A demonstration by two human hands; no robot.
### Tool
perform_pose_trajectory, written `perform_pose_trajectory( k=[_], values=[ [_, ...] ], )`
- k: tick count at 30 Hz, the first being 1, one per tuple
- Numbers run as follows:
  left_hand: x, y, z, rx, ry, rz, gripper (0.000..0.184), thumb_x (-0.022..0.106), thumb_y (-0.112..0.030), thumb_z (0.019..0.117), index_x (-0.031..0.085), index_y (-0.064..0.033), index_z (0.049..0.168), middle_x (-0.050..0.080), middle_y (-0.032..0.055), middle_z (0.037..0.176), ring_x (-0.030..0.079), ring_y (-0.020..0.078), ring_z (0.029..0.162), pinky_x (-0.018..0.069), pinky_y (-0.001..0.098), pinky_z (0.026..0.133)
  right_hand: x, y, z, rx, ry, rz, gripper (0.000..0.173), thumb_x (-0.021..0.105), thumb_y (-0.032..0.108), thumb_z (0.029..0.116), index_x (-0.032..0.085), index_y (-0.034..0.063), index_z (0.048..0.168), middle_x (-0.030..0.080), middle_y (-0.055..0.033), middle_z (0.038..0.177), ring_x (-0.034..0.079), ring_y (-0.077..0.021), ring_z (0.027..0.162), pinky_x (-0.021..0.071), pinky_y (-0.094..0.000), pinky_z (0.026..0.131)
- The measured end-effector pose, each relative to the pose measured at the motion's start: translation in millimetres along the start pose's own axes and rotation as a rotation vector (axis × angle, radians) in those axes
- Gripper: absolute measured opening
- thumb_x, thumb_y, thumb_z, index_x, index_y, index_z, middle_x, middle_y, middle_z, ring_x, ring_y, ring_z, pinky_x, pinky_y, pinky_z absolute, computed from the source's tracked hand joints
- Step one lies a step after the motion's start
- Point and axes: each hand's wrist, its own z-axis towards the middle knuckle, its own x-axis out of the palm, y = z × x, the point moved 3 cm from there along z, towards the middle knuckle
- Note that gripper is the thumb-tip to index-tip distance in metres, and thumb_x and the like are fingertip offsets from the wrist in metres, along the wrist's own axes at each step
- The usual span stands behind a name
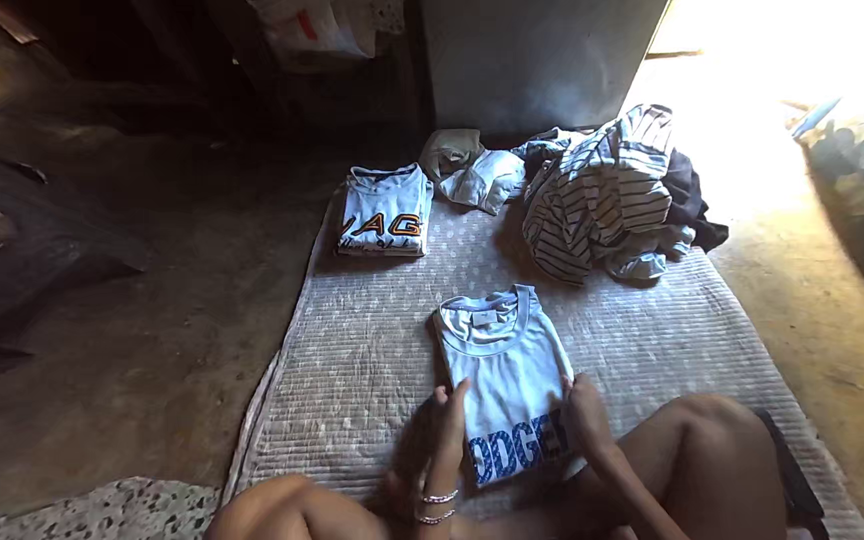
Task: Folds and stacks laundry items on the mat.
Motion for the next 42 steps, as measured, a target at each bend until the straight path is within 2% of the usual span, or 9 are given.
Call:
perform_pose_trajectory(
  k=[3, 7, 10, 14, 16, 21, 26, 34, 42],
  values=[
    [17.1, 1.4, 4.4, 0.107, 0.038, 0.185, 0.078, 0.077, -0.023, 0.092, 0.036, 0.0137, 0.147, 0.05, 0.0342, 0.142, 0.049, 0.0404, 0.135, 0.0381, 0.0512, 0.114, 9.2, 2.2, 5.2, 0.001, 0.005, -0.029, 0.04, 0.034, 0.02, 0.1119, 0.047, -0.0084, 0.137, 0.059, -0.0288, 0.13, 0.064, -0.0402, 0.119, 0.0517, -0.0523, 0.099],
    [1.4, -4.2, -1.7, -0.089, 0.226, -0.246, 0.021, 0.067, -0.008, 0.0935, 0.063, 0.0005, 0.112, 0.067, 0.0108, 0.098, 0.065, 0.0153, 0.089, 0.0548, 0.0327, 0.08, 3.7, -11.2, -6.4, 0.106, 0.143, 0.774, 0.044, 0.029, 0.029, 0.114, 0.059, -0.0027, 0.117, 0.065, -0.0114, 0.088, 0.066, -0.0171, 0.077, 0.0559, -0.0357, 0.07],
    [-26.4, -35.8, -28.3, 0.035, 0.373, -0.413, 0.013, 0.053, -0.003, 0.0995, 0.065, -0.0047, 0.095, 0.069, -0.0001, 0.078, 0.067, 0.0039, 0.071, 0.0565, 0.0215, 0.068, -15.9, 12.8, -32.7, 0.023, 0.396, 1.078, 0.051, 0.028, 0.046, 0.1109, 0.057, 0.0094, 0.132, 0.072, -0.005, 0.1, 0.071, -0.0128, 0.088, 0.0607, -0.0353, 0.077],
    [-89.2, -118.1, -80.8, 0.687, 0.263, -0.017, 0.035, 0.046, -0.001, 0.1029, 0.052, 0.0127, 0.135, 0.064, 0.0152, 0.129, 0.062, 0.0063, 0.117, 0.0484, 0.0208, 0.103, -67.9, 106.9, -47.4, -0.125, 0.496, 1.131, 0.04, 0.033, 0.036, 0.1115, 0.065, 0.0128, 0.111, 0.073, 0.0011, 0.084, 0.071, -0.0074, 0.075, 0.0612, -0.0275, 0.067],
    [-92.0, -181.8, -80.2, 0.619, 0.064, -0.081, 0.03, 0.041, -0.001, 0.1064, 0.051, 0.0137, 0.131, 0.062, 0.015, 0.119, 0.06, 0.0026, 0.105, 0.0477, 0.0175, 0.095, -91.9, 163.5, -32.4, -0.25, 0.544, 1.136, 0.039, 0.031, 0.036, 0.1118, 0.063, 0.0135, 0.109, 0.072, 0.0017, 0.083, 0.07, -0.0067, 0.075, 0.061, -0.0261, 0.067],
    [-123.6, -282.7, 76.7, 1.049, 0.235, -0.222, 0.026, 0.041, -0.01, 0.1084, 0.061, -0.0094, 0.126, 0.066, -0.0057, 0.112, 0.061, -0.0043, 0.097, 0.0513, 0.0157, 0.085, -115.3, 295.9, 39.3, -0.502, 0.632, 1.155, 0.041, 0.035, 0.049, 0.1081, 0.062, 0.0182, 0.11, 0.071, 0.003, 0.084, 0.069, -0.0075, 0.075, 0.0601, -0.0285, 0.068],
    [-129.0, -341.2, 191.8, 0.587, 0.176, -0.306, 0.016, 0.048, -0.021, 0.102, 0.062, -0.0171, 0.096, 0.065, -0.0059, 0.077, 0.064, 0.0017, 0.068, 0.0548, 0.0207, 0.06, -50.7, 376.8, 141.4, -0.548, 0.702, 1.144, 0.045, 0.034, 0.053, 0.1073, 0.059, 0.0164, 0.117, 0.068, -0.0002, 0.089, 0.067, -0.0117, 0.078, 0.0586, -0.0343, 0.07],
    [-161.4, -218.5, 279.6, 0.361, -0.232, 0.238, 0.046, 0.062, -0.026, 0.0989, 0.056, 0.0034, 0.134, 0.058, 0.0272, 0.127, 0.056, 0.0385, 0.11, 0.0455, 0.0597, 0.09, 46.8, 220.9, 153.1, -0.401, 0.787, 0.285, 0.038, 0.043, 0.023, 0.111, 0.052, -0.0016, 0.138, 0.067, -0.0162, 0.105, 0.068, -0.0203, 0.08, 0.0583, -0.0379, 0.074],
    [4.3, -313.7, 246.0, 0.995, -0.161, 0.507, 0.034, 0.05, -0.003, 0.0986, 0.055, 0.016, 0.126, 0.06, 0.0339, 0.125, 0.061, 0.0404, 0.117, 0.0478, 0.0501, 0.102, 52.5, 118.3, 151.5, -0.568, 0.593, 1.006, 0.026, 0.034, 0.009, 0.1073, 0.056, -0.0023, 0.117, 0.071, -0.0013, 0.085, 0.069, -0.0099, 0.064, 0.0606, -0.0276, 0.059]
  ],
)
